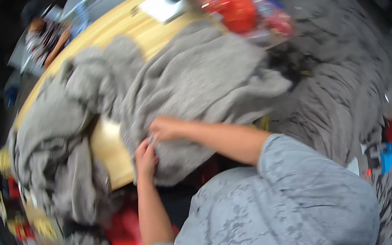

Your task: Inspecting and handling grey fabric garments on a workbench in a factory setting.

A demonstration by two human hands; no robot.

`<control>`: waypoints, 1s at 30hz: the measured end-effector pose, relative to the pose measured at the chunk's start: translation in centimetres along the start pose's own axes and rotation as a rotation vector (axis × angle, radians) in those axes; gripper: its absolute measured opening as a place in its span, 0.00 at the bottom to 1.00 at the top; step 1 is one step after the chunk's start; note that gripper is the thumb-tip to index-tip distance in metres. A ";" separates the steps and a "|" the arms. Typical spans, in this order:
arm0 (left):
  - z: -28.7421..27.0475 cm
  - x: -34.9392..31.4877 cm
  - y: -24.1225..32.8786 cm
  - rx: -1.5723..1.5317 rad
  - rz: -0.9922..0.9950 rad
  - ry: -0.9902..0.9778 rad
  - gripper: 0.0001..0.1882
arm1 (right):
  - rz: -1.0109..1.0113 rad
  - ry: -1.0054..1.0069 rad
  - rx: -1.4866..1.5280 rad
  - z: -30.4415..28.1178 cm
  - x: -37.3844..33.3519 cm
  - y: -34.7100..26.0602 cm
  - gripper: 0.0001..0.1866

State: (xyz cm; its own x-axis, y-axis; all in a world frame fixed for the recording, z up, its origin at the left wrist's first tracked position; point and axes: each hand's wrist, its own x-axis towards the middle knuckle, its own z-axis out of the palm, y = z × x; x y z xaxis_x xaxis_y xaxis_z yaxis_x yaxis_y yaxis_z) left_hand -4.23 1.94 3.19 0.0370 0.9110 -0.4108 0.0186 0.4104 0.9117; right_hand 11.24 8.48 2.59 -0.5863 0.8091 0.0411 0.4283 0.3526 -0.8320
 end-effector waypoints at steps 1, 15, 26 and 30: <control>-0.3 0.0 -0.1 0.012 -0.001 -0.023 0.07 | 0.033 -0.061 0.053 -0.2 0.0 0.3 0.08; -0.8 -0.3 -0.3 -0.054 0.073 -0.057 0.06 | -0.028 -0.036 -0.099 -4.4 -5.0 -2.9 0.11; 4.5 -1.2 4.3 0.755 0.901 -0.096 0.12 | 0.187 0.057 0.067 -8.8 -10.2 -3.5 0.09; 6.1 -1.1 5.9 0.912 0.774 -0.042 0.07 | 0.135 0.091 0.044 -8.5 -9.9 -2.9 0.09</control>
State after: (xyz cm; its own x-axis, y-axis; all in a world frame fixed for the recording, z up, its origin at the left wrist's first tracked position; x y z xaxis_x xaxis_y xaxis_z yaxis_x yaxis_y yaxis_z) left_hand 1.97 3.14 9.04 0.3829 0.8943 0.2316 0.6784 -0.4424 0.5865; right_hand 21.59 3.45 9.33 -0.4597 0.8878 -0.0239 0.4670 0.2187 -0.8568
